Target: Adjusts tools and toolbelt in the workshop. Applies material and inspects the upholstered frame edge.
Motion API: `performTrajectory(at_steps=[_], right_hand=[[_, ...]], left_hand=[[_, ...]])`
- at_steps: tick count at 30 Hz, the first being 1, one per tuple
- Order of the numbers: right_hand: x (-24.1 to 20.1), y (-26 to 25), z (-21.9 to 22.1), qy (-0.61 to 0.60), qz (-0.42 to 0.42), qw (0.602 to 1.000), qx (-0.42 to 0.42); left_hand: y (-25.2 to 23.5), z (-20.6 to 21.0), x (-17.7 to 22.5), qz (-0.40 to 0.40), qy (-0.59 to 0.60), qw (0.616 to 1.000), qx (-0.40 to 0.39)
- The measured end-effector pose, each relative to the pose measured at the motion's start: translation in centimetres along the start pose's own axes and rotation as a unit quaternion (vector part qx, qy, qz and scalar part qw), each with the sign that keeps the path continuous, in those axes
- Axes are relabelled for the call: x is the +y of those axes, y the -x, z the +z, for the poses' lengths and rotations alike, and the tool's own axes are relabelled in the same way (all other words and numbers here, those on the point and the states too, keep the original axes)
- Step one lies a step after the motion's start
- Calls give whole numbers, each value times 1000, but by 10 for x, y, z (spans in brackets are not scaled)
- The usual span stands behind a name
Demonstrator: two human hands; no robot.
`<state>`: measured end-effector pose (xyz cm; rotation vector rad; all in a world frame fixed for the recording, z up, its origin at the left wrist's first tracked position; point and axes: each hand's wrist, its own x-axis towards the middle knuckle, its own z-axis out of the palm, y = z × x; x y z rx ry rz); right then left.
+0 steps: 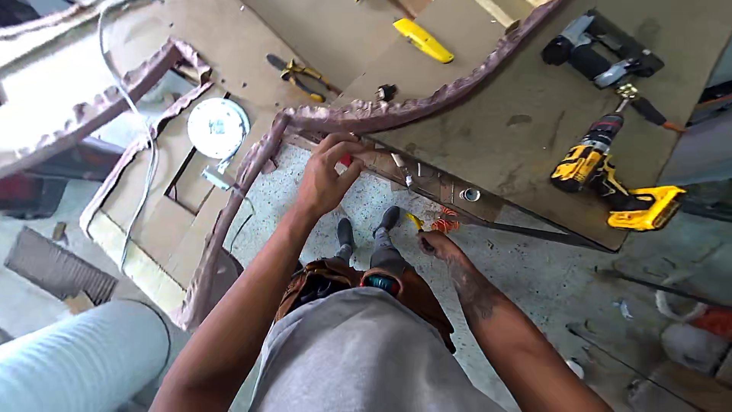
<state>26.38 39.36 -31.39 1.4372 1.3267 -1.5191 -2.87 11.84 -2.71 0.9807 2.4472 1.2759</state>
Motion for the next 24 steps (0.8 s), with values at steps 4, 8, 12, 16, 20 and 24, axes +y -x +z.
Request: performTrajectory(at_steps=[4,8,12,16,20,24], right_hand=[[-8,-8,24,-31,29,998,-42],[-35,8,39,-81,17,997,-12],[-83,21,35,-170,-104,979,37],[-132,39,40,-219,-279,926,126],[-113,59,67,-10,-264,958,112],[-90,89,117,74,-291,953,43]], left_hand=[[99,-20,-47,-103,25,994,-34],[185,-19,-75,-171,51,983,-52],[236,-9,-87,-209,93,972,-48],[244,3,-91,-204,114,971,-49],[224,8,-90,-165,112,978,-63],[197,2,-85,-145,111,981,-59]])
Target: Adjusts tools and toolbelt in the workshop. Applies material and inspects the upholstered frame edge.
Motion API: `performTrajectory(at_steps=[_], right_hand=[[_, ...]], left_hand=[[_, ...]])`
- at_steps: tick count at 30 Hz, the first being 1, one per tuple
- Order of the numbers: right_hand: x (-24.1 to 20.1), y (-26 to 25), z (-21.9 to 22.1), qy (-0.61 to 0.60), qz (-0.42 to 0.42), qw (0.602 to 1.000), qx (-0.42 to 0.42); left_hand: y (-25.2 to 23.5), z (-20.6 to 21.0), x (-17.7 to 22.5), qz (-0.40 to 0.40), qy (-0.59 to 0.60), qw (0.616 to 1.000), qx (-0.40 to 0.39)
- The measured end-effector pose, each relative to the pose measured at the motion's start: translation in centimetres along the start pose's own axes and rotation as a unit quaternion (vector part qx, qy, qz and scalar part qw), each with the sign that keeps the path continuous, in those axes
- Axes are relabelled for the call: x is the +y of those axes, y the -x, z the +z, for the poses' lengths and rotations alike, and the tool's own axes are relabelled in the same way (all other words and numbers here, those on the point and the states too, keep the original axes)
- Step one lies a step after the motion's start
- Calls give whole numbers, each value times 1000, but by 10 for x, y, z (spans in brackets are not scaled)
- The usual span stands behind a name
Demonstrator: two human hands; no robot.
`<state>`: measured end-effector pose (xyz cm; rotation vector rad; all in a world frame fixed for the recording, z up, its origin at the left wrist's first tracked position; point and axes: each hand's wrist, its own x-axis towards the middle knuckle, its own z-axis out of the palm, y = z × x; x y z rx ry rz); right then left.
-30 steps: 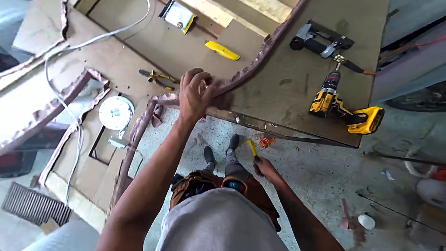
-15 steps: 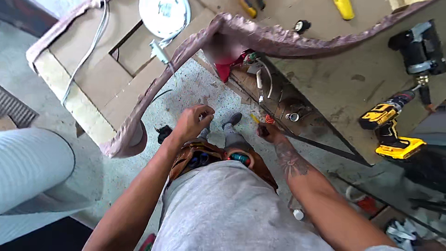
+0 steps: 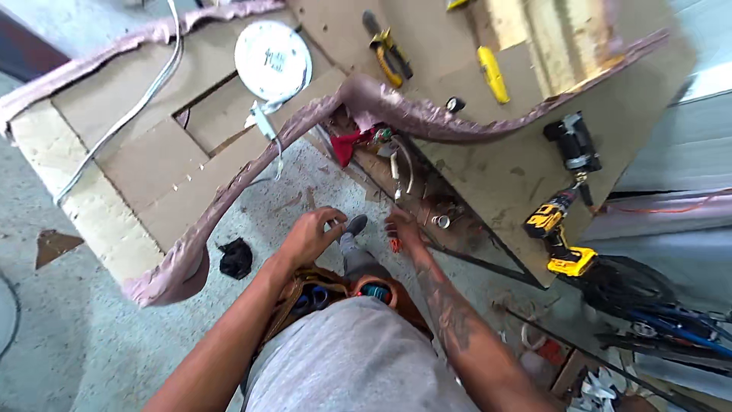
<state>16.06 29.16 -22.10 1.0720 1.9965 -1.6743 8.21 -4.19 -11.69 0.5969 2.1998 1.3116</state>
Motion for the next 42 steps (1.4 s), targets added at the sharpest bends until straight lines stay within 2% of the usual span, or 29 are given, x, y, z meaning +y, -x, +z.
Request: performTrajectory(at_steps=[2,4,7,9,10,13,15,17,19,21,23,24,27,29,31,33,34,37,40,42], right_hand=[[-40,17,5,10,-126,991,-38],[-110,30,-15,22,-253,966,-44],[-216,9,-80,24,-386,920,64],[-270,-35,-124,60,-412,891,184],[-291,-60,-141,106,-396,883,230],[-333,-124,-158,279,-330,863,262],[-340,-148,-152,374,-308,841,241],[-339,-160,-154,398,-324,827,231],[-335,-157,-161,338,-336,854,208],[-323,-140,-168,164,-355,903,176],[-315,-99,-161,20,-363,922,134],[-307,-70,-152,9,-367,924,103],[-271,27,-102,77,-352,932,-29],[-245,86,-62,155,-302,929,-150],[-227,125,-27,250,-247,886,-301],[-219,146,4,343,-251,802,-419],[-216,152,18,370,-264,770,-449],[-224,166,52,446,-289,715,-455],[-236,177,83,529,-310,653,-445],[-241,188,101,570,-312,631,-422]], left_hand=[[-3,-5,4,1,0,1000,12],[-3,-8,0,1,-18,1000,18],[-2,-11,-3,-7,-37,999,3],[0,-11,-1,-22,-48,999,-2],[3,-11,1,-27,-55,998,0],[14,-11,13,-50,-69,996,2],[25,-11,22,-71,-76,995,-11],[38,-15,29,-84,-77,993,-23],[60,-25,33,-103,-72,992,-19],[81,-37,33,-124,-66,990,0],[97,-48,36,-153,-49,987,10],[102,-50,39,-170,-38,985,3],[102,-52,48,-218,-26,974,-50],[92,-51,50,-225,-52,968,-96],[81,-57,48,-200,-83,966,-143],[71,-72,47,-167,-113,964,-176],[67,-81,48,-156,-130,960,-195],[59,-94,48,-130,-185,947,-226],[57,-93,50,-96,-213,949,-212],[59,-93,47,-79,-208,956,-189]])
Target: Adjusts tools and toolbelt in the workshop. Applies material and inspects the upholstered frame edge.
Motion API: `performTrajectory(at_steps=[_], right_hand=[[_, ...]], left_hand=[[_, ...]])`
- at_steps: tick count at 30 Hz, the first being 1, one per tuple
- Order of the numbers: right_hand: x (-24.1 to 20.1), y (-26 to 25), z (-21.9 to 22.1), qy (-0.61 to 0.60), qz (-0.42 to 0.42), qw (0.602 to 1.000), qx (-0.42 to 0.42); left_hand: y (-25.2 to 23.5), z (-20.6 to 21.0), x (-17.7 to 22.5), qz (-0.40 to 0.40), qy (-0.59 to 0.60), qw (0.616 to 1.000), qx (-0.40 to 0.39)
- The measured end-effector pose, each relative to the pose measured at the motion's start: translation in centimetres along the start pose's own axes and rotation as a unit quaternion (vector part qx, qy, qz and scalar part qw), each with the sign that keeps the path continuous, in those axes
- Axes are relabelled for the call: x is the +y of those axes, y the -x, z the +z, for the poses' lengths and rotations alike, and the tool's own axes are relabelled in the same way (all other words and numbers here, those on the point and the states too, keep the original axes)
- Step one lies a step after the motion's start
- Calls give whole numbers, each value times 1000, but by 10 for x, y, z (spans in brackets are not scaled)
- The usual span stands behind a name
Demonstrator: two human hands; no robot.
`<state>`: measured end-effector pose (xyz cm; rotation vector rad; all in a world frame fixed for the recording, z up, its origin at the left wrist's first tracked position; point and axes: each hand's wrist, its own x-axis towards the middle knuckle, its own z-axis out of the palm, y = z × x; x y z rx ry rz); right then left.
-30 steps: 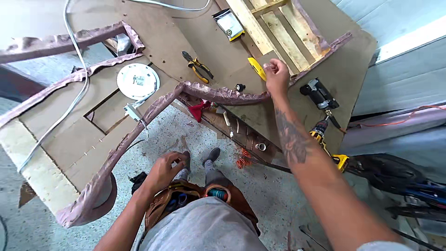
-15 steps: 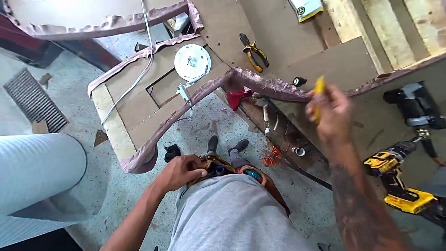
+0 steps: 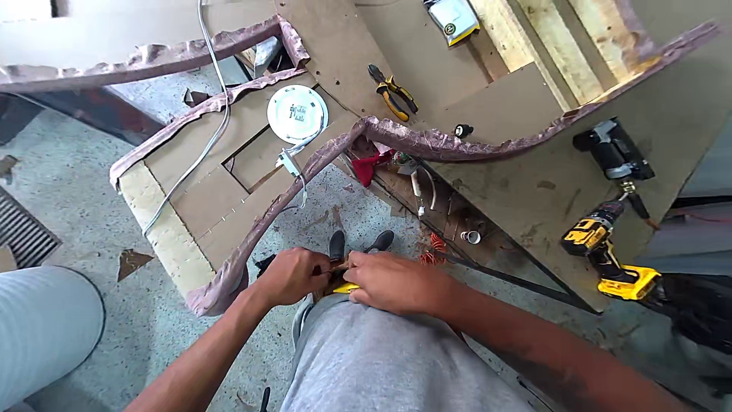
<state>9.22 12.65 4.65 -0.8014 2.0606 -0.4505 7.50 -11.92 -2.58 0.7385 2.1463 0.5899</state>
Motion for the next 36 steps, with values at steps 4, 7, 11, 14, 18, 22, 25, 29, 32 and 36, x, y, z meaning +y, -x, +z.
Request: performTrajectory(at_steps=[4,7,11,14,18,22,25,29,32,36], right_hand=[[-16,-5,-10,-4,10,1000,-3],[-10,7,-17,-17,26,999,37],[47,77,-14,-108,102,975,168],[80,141,25,-148,218,937,229],[77,183,90,-186,310,908,212],[59,206,137,-189,313,904,222],[48,214,163,-220,319,891,235],[46,188,188,-228,333,865,298],[60,157,205,-239,333,826,387],[76,146,208,-294,329,782,441]], left_hand=[[2,5,-6,-7,17,1000,24],[6,7,-6,-23,19,999,28],[3,8,-6,21,56,994,92],[-12,12,0,51,75,989,114],[-15,13,2,88,63,991,80],[-15,0,-10,94,64,990,83],[-33,-22,1,107,51,990,80],[-75,-52,27,160,4,984,84],[-106,-81,53,182,-37,977,106],[-151,-133,68,139,-38,966,214]])
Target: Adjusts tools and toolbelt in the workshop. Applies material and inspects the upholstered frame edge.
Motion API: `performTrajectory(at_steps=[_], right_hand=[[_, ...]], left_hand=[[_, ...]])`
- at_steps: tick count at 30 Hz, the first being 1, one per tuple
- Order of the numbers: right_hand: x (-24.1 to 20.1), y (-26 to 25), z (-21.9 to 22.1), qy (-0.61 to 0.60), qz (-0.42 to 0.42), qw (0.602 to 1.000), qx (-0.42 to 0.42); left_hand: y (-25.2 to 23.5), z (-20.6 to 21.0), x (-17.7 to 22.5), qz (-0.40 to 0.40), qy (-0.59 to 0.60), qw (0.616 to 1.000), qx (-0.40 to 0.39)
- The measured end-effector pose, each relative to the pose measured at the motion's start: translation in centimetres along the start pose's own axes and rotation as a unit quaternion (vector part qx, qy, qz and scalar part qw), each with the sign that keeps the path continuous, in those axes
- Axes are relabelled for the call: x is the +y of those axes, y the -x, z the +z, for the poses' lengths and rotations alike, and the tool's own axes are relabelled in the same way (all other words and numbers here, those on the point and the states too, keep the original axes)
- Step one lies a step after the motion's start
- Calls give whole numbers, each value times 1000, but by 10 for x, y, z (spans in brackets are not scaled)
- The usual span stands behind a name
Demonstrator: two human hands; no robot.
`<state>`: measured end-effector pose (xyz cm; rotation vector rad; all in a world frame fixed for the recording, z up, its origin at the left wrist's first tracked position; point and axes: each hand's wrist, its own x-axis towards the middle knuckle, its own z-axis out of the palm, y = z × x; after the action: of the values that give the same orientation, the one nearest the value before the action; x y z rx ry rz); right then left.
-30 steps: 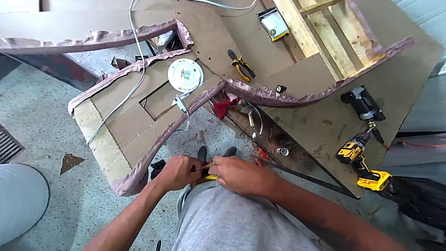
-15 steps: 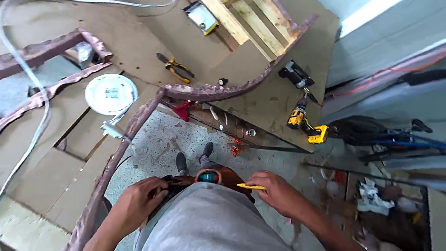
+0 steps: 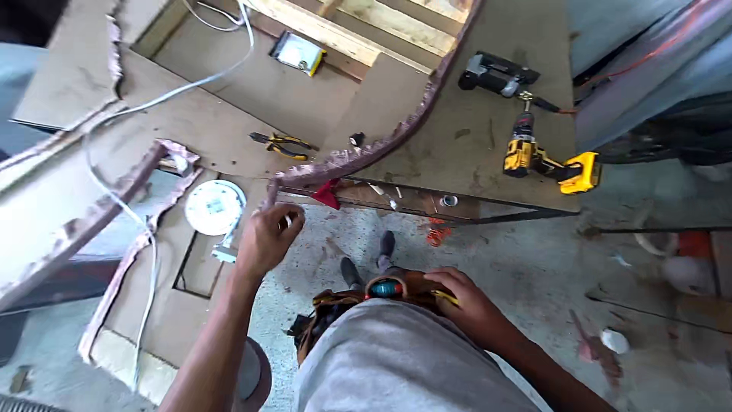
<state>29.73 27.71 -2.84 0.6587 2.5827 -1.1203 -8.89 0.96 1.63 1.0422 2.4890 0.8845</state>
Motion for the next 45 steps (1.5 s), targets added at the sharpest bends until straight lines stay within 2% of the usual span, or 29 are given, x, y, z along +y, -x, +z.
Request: performTrajectory(at_steps=[2,4,7,8,10,13,16,19,22,24,26,28,30,32,33,35,37,38,40,42,45], right_hand=[[14,1,6,27,-19,999,7],[29,-9,14,26,-35,999,3],[18,-16,-9,30,-33,994,-101],[12,-11,-17,22,-50,989,-137],[14,7,-22,-38,-109,982,-151],[30,25,-30,-71,-136,976,-154],[48,18,-14,19,-125,985,-117],[77,-12,1,53,-70,989,-117],[81,-33,4,45,8,994,-102],[53,-46,-15,16,-3,997,-81],[5,-65,-40,-86,-36,995,-45],[-51,-88,-54,-209,-74,975,-8],[-104,-107,-56,-329,-111,938,-10],[-141,-116,-48,-412,-141,900,-21],[-150,-117,-44,-431,-151,890,-13],[-151,-114,-40,-413,-175,894,-7],[-146,-105,-40,-371,-197,907,-26],[-143,-100,-41,-332,-221,916,-44],[-140,-98,-43,-235,-296,922,-89],[-145,-93,-40,-174,-364,903,-149],[-161,-88,-27,-114,-435,863,-229]], left_hand=[[-39,-15,-7,-19,-28,997,76],[-85,-29,-19,-10,-83,993,87],[-143,-28,-55,31,-152,988,12],[-157,-27,-64,38,-176,983,-18],[-178,-26,-70,51,-222,972,-57],[-191,-31,-63,67,-261,958,-99],[-181,-37,-71,81,-252,953,-146],[-175,-34,-83,105,-209,964,-128],[-160,-25,-74,56,-187,975,-109],[-150,-24,-59,36,-156,984,-71],[-124,-24,-25,38,-83,996,-17],[-85,-10,25,41,33,999,12],[-39,18,75,35,152,988,0],[1,46,104,30,227,973,-24],[18,55,107,27,252,967,-28],[50,58,93,30,278,960,-13],[87,52,61,7,228,974,6],[110,51,45,-17,190,982,-15],[152,60,23,-53,104,987,-110],[179,81,11,-56,81,982,-163],[172,106,18,-92,75,989,-93]])
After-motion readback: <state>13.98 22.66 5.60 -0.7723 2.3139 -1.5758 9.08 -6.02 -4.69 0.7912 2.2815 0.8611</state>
